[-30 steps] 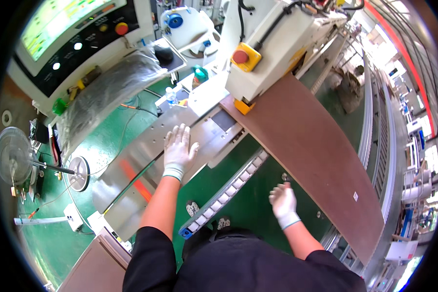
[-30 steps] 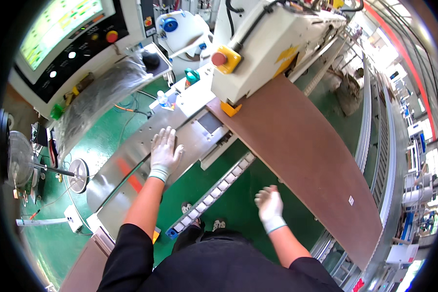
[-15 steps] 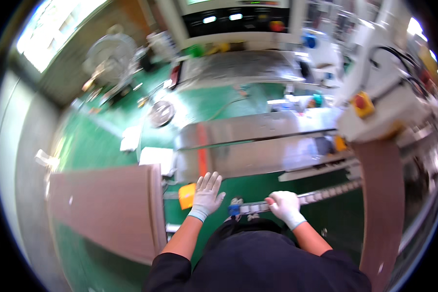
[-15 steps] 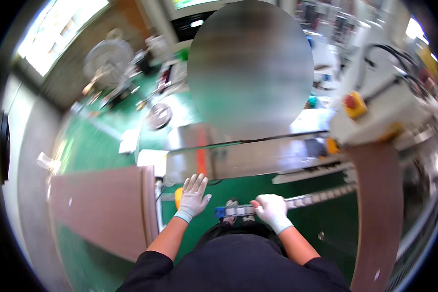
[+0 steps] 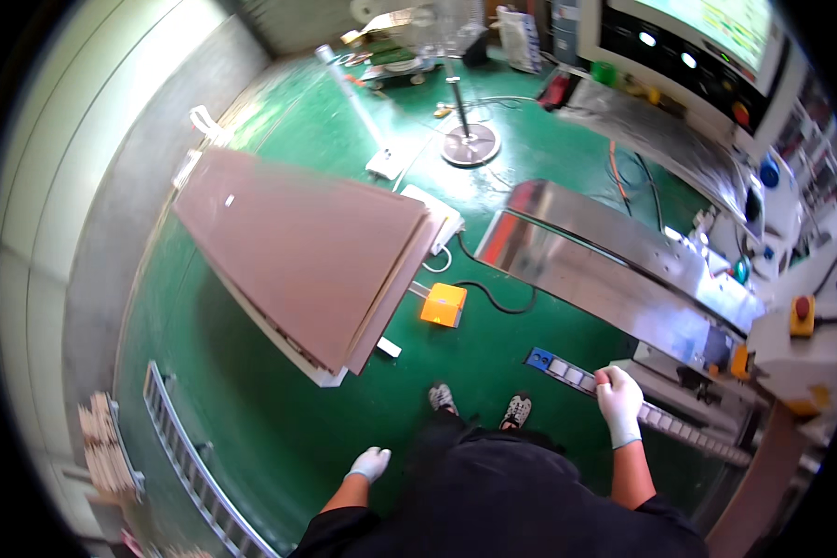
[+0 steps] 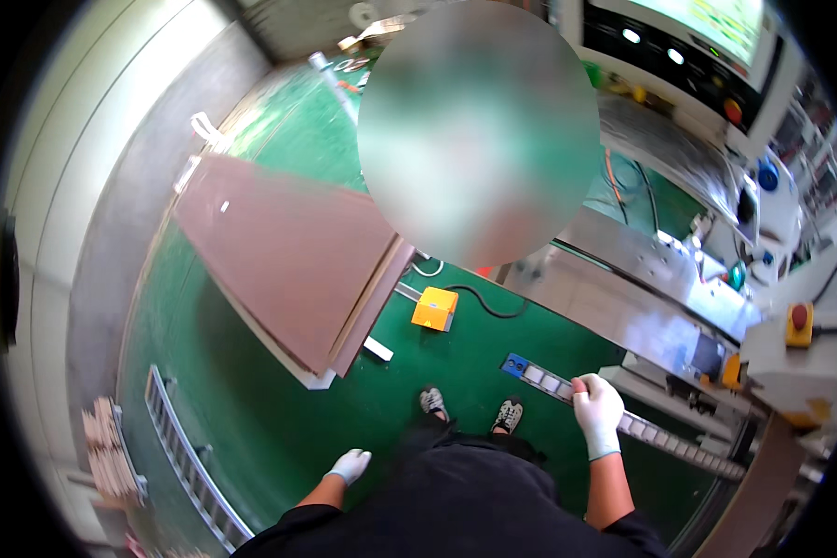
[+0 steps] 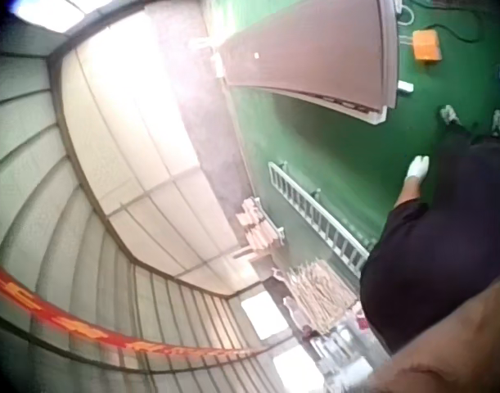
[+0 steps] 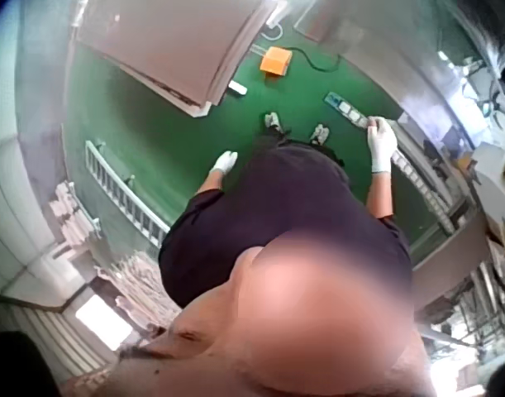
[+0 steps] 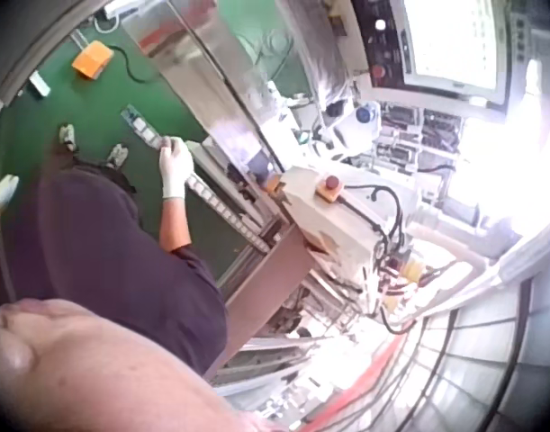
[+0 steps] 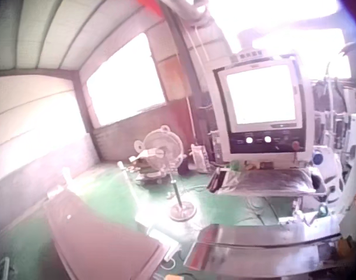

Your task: The person feeds wooden panels into an edge-banding machine, retrieves and turns each panel to process multiple edges, and stacks the finished panels onto a worktable.

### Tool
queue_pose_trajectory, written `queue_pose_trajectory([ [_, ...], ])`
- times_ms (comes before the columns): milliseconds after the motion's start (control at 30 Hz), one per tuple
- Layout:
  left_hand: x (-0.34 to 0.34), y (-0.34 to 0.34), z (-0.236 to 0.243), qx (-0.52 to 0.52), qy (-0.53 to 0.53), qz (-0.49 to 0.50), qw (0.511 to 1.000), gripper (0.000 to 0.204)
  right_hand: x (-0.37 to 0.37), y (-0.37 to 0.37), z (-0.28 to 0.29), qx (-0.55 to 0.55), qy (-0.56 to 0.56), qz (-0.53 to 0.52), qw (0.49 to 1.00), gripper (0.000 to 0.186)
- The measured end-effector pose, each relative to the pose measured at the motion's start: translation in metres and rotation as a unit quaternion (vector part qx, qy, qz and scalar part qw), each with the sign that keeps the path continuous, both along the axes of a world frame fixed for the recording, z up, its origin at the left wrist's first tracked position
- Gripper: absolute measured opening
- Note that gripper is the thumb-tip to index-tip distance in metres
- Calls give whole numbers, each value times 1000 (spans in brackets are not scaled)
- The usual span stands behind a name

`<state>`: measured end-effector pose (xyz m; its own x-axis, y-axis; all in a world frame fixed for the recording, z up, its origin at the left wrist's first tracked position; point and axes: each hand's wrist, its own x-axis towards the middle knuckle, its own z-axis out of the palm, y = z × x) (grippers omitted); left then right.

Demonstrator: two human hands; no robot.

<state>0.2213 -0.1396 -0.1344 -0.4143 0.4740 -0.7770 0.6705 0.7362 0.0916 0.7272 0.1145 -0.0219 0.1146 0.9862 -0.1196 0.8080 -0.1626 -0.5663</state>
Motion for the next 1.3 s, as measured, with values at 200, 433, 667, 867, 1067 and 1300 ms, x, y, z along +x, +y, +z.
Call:
queue_pose_trajectory([
  [200,28,6,-1,7,-71,-75,995,46,-61,39,13,18,397,-19,917,35],
  [433,-74,-18,29,459,-96,304,829,37,-268,62,-20,-146,333,283,887,28],
  [667,-171,-127,48,528,-87,547,644,44,-369,34,1,-98,10,452,886,28],
  [867,-152,-245,-87,373,-145,695,597,36,-243,58,-24,60,-207,236,948,37],
  [1067,-66,-236,-125,229,-204,421,854,31,-119,39,-38,46,-345,-3,937,50],
  [1300,-128,-246,-147,199,-226,258,918,45,-174,43,-22,63,-363,-36,929,42],
])
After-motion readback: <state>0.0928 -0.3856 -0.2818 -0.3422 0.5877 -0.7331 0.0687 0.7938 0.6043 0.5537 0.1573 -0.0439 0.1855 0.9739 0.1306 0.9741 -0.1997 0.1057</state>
